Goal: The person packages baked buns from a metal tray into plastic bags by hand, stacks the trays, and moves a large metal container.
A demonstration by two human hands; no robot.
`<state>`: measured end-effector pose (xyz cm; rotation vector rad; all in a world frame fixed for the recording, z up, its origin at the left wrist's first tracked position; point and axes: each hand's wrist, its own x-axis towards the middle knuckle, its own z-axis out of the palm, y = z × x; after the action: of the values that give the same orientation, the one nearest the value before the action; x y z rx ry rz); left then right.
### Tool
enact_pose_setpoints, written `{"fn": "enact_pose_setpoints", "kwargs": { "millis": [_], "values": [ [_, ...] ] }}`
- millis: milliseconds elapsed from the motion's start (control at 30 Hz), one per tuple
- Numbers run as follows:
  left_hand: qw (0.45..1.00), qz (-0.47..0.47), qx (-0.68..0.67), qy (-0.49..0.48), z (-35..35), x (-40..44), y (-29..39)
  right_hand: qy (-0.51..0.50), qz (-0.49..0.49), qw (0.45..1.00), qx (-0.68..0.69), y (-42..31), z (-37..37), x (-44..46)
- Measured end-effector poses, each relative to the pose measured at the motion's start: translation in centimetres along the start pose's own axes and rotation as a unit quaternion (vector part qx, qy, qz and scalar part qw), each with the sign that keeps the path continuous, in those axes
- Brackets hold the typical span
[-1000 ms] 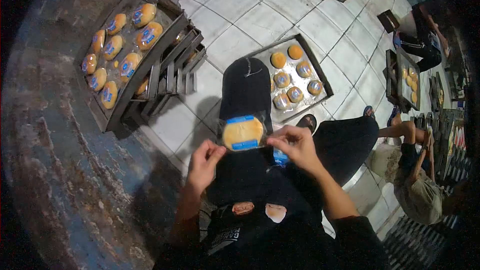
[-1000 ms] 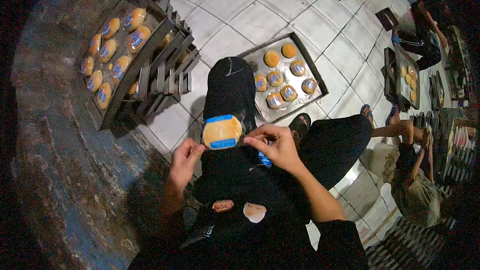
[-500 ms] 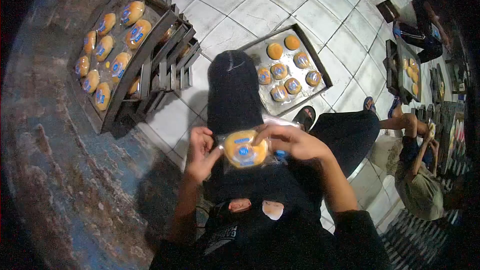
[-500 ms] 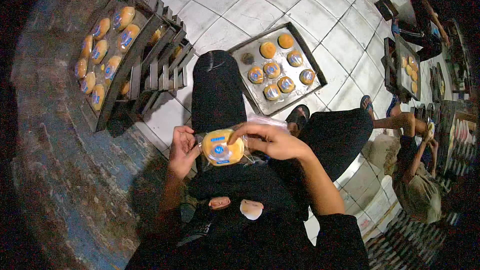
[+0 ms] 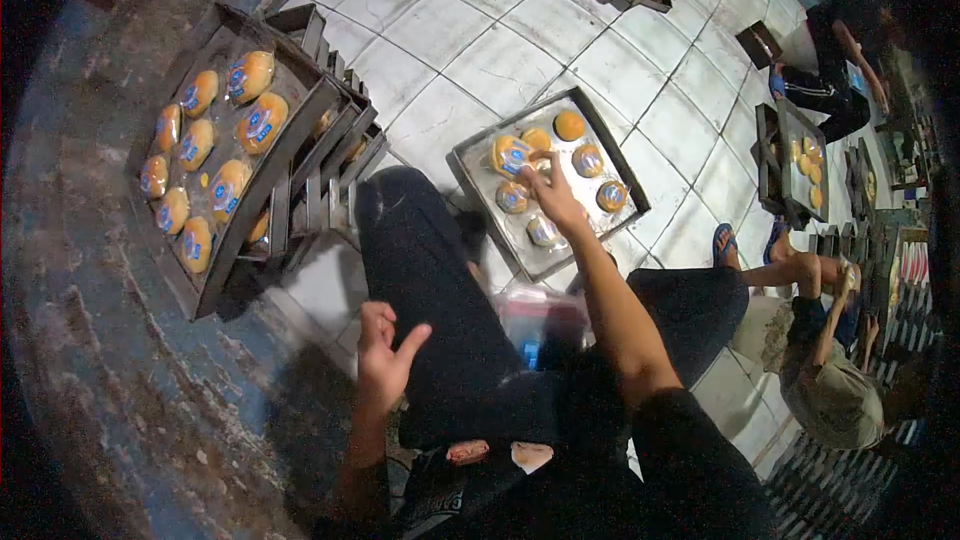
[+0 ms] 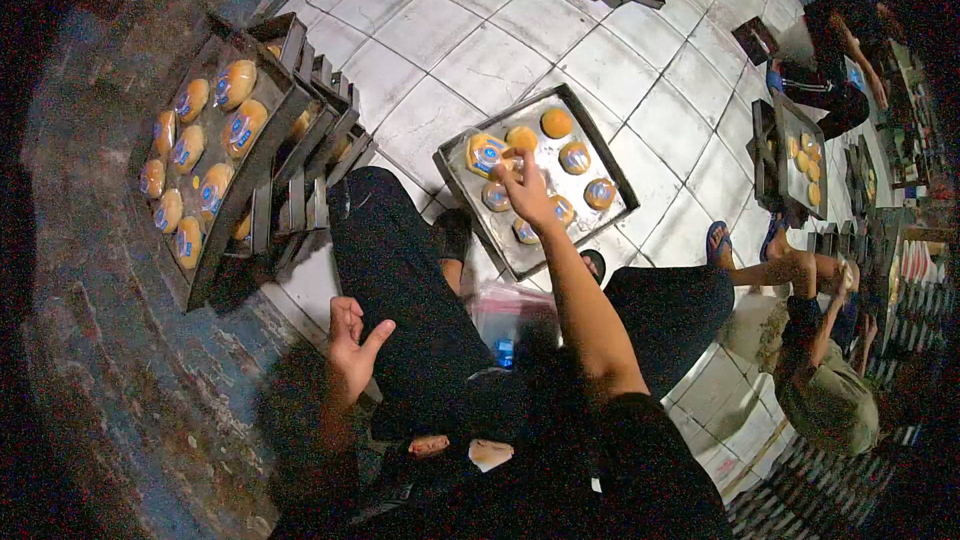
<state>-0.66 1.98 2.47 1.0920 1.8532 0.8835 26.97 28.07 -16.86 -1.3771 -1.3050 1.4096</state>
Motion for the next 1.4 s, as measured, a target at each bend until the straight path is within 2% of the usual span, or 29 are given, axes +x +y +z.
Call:
{"fn": "enact_pose_setpoints", "kwargs": {
  "millis": [33,67,100,133,167,200,267,333,367,400,433,467,533,567,600,667,700,767,800,867,900,967,1100,1167,1233,1267,1333,1367,1400],
  "values": [
    [1.0,0.009,-0.001,0.006,0.1,0.1,0.3,-0.01,0.029,0.997,-0.076,2.8,-0.7,1.2],
    [1.0,0.009,0.0,0.004,0.0,0.1,0.2,-0.008,0.03,0.997,-0.075,4.4,-1.9,1.4],
    [1.0,0.008,0.006,0.0,-0.1,0.1,-0.1,-0.024,0.031,0.982,-0.184,5.6,-3.3,1.3],
    [1.0,0.006,0.011,-0.004,-0.1,0.1,-0.3,-0.041,0.033,0.955,-0.291,3.8,-3.5,0.6],
    [1.0,0.006,0.01,-0.007,-0.1,0.2,-0.6,-0.057,-0.033,0.901,-0.43,2.1,-4.5,-1.0],
    [1.0,0.022,0.004,-0.001,0.0,0.3,-0.8,-0.056,-0.031,0.9,-0.431,-1.4,-5.3,-2.7],
    [1.0,0.027,-0.005,-0.003,0.2,0.1,-1.1,-0.133,-0.187,0.839,-0.493,-8.1,-7.0,-6.7],
    [0.997,0.077,0.002,-0.012,0.0,0.4,-0.5,-0.108,-0.105,0.776,-0.613,-13.4,-7.8,-11.0],
    [0.997,0.07,0.002,-0.023,-0.1,0.5,0.2,-0.123,-0.098,0.784,-0.601,-14.4,-8.5,-12.9],
    [0.999,0.028,0.024,-0.017,-0.1,0.9,1.2,-0.164,-0.147,0.789,-0.573,-14.6,-9.4,-15.0],
    [0.999,-0.013,0.049,-0.013,0.0,1.2,2.0,-0.224,-0.098,0.769,-0.591,-15.5,-8.9,-17.3],
    [0.999,-0.009,0.049,-0.018,0.5,1.5,2.8,-0.278,-0.052,0.743,-0.606,-16.2,-7.9,-18.9],
    [0.997,0.073,0.005,0.018,2.2,1.7,4.3,-0.336,-0.052,0.696,-0.633,-12.2,-6.9,-21.7],
    [0.993,0.11,-0.046,-0.003,3.1,2.0,4.7,-0.326,-0.1,0.652,-0.677,-6.8,-6.5,-23.4],
    [0.992,0.115,-0.044,-0.006,3.9,2.1,5.6,-0.385,-0.081,0.611,-0.687,-6.0,-5.6,-24.0],
    [0.99,0.115,-0.073,-0.045,5.1,1.9,8.3,-0.26,-0.332,0.609,-0.672,-1.4,-5.3,-26.6],
    [0.988,0.1,-0.095,-0.064,5.2,1.6,9.1,-0.256,-0.332,0.611,-0.671,-1.3,-5.1,-26.8],
    [0.985,0.106,-0.115,-0.071,5.7,0.8,9.7,-0.326,-0.236,0.675,-0.618,-1.4,-4.9,-27.0],
    [0.981,0.111,-0.138,-0.076,5.9,0.7,10.0,-0.32,-0.235,0.677,-0.62,-2.0,-5.0,-26.9],
    [0.979,0.122,-0.14,-0.087,6.4,0.1,8.9,-0.223,-0.17,0.702,-0.655,-3.0,-5.3,-26.7],
    [0.977,0.112,-0.156,-0.096,6.6,-0.3,8.5,-0.221,-0.168,0.703,-0.655,-2.8,-5.0,-26.8],
    [0.973,0.099,-0.167,-0.122,6.8,-1.1,7.6,-0.345,-0.147,0.64,-0.671,-2.4,-4.1,-27.0],
    [0.967,0.066,-0.204,-0.137,6.8,-2.7,7.3,-0.366,-0.158,0.664,-0.633,-3.6,-3.7,-27.0],
    [0.953,0.027,-0.257,-0.158,6.9,-3.5,7.4,-0.322,-0.161,0.798,-0.484,-9.5,-5.4,-25.4],
    [0.944,-0.007,-0.272,-0.186,6.7,-4.2,7.1,-0.234,-0.197,0.912,-0.273,-14.4,-7.2,-24.0],
    [0.943,-0.008,-0.281,-0.178,7.3,-4.7,6.8,-0.237,-0.203,0.909,-0.275,-16.7,-8.0,-23.7],
    [0.862,-0.09,-0.441,-0.234,9.1,-4.7,6.9,-0.205,-0.066,0.968,-0.129,-20.6,-9.4,-23.4],
    [0.823,-0.188,-0.474,-0.249,9.7,-4.4,5.5,-0.202,-0.071,0.968,-0.13,-21.8,-9.7,-23.3],
    [0.791,-0.223,-0.498,-0.277,10.1,-4.1,6.0,-0.207,-0.042,0.973,-0.093,-22.8,-9.9,-23.1]
  ]
}}
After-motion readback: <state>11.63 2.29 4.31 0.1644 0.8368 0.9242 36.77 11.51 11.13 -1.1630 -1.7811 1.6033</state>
